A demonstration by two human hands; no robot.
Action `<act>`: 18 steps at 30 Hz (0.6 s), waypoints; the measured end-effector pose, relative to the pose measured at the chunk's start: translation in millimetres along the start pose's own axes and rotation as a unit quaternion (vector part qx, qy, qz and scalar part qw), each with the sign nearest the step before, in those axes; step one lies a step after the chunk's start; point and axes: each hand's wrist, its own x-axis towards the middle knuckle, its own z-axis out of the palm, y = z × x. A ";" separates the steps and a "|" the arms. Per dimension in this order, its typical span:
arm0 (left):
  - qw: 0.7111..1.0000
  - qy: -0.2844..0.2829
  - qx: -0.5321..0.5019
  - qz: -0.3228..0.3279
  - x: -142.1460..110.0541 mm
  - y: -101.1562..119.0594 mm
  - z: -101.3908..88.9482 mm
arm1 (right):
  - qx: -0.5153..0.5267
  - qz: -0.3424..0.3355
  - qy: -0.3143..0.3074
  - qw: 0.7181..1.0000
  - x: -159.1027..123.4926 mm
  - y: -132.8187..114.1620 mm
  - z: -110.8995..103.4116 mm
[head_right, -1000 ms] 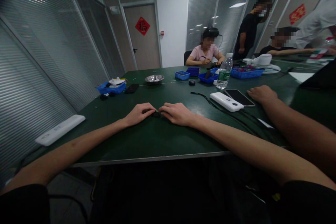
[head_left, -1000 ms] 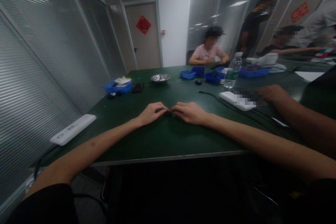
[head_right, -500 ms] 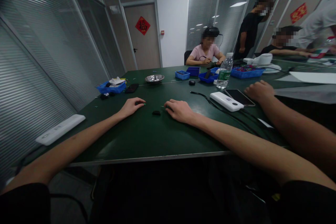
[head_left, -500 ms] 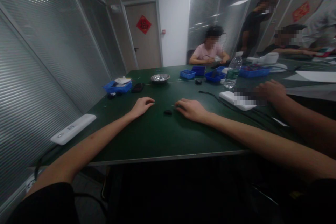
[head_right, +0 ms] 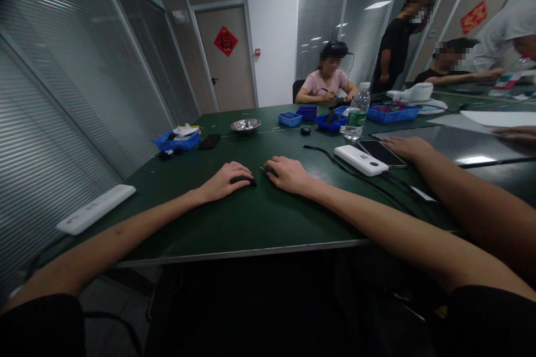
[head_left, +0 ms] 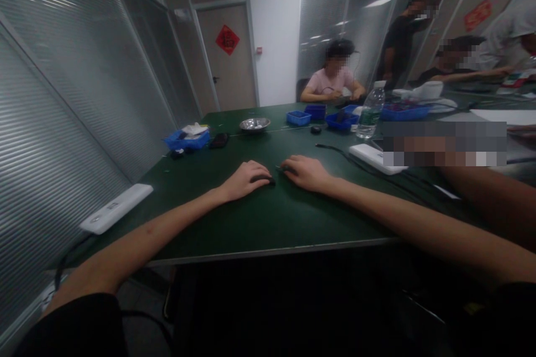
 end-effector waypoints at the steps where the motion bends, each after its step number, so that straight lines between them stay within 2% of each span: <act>1: 1.000 -0.002 -0.004 -0.001 0.6 2.0 1.0 | 0.000 -0.001 0.000 1.000 0.1 0.1 0.3; 4: 0.999 0.031 -0.008 -0.041 -0.9 -7.0 -0.2 | 0.006 -0.002 -0.002 1.000 0.0 -0.2 -0.4; 11: 0.982 0.126 -0.001 -0.142 -7.9 -55.9 -15.7 | 0.015 0.002 -0.014 1.000 -0.6 0.6 -2.4; 15: 0.961 0.197 0.051 -0.186 -16.2 -87.4 -30.3 | 0.012 0.001 -0.023 1.000 0.1 2.1 -1.9; 18: 0.948 0.203 0.113 -0.218 -28.0 -114.0 -40.5 | 0.009 0.003 -0.023 1.000 0.0 2.1 -1.8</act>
